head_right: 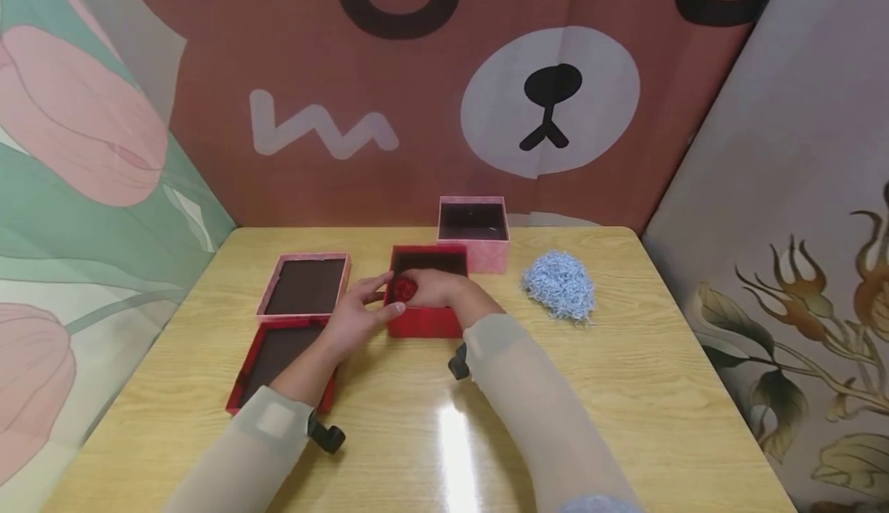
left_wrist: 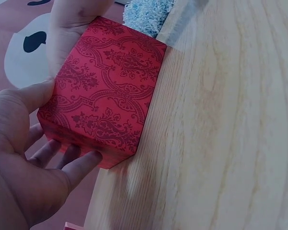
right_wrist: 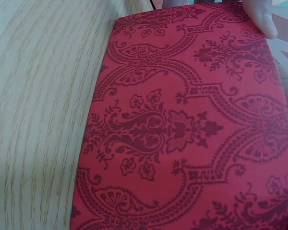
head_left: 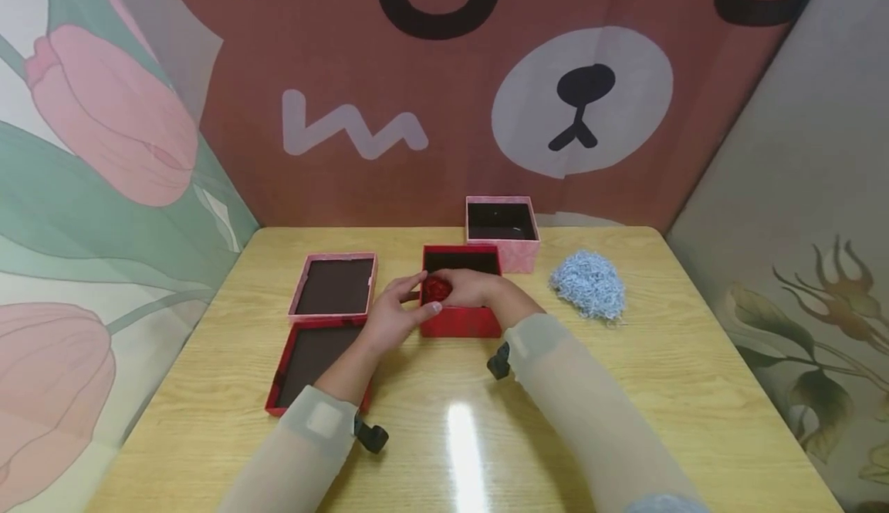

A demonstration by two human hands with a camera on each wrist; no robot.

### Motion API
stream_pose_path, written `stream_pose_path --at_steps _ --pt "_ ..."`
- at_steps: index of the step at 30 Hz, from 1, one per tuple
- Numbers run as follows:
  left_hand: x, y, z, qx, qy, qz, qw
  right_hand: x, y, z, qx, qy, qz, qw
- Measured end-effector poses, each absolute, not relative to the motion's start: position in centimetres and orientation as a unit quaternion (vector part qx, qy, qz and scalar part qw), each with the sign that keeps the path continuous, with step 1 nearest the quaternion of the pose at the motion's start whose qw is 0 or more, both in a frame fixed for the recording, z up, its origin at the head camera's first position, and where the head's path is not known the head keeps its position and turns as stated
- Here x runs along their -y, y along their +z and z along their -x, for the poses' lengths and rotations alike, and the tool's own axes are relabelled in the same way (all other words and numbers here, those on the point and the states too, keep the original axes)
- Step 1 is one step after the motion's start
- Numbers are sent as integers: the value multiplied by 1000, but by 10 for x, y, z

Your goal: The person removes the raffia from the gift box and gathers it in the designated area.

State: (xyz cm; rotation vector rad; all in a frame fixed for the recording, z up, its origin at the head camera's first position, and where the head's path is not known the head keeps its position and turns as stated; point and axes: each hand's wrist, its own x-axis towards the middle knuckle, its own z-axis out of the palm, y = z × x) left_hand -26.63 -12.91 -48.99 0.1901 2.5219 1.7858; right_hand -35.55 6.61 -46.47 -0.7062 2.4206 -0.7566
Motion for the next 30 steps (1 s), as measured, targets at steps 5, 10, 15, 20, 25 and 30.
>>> stream_pose_path --at_steps 5,10,15,20,25,30 --pt "129 -489 266 -817 573 -61 25 -67 -462 355 -884 -267 281 260" --pt "129 -488 266 -817 573 -61 29 -68 -459 355 -883 -255 282 275" --pt "130 -487 266 -816 574 -60 36 -69 -458 355 -877 -257 282 291" --pt "129 -487 267 -820 568 -57 39 -69 -457 355 -876 -257 279 297" --pt "129 -486 267 -823 563 -58 37 -70 -455 355 -878 -263 270 294" --pt "129 -485 267 -822 566 -54 41 -71 -454 354 -876 -277 266 292"
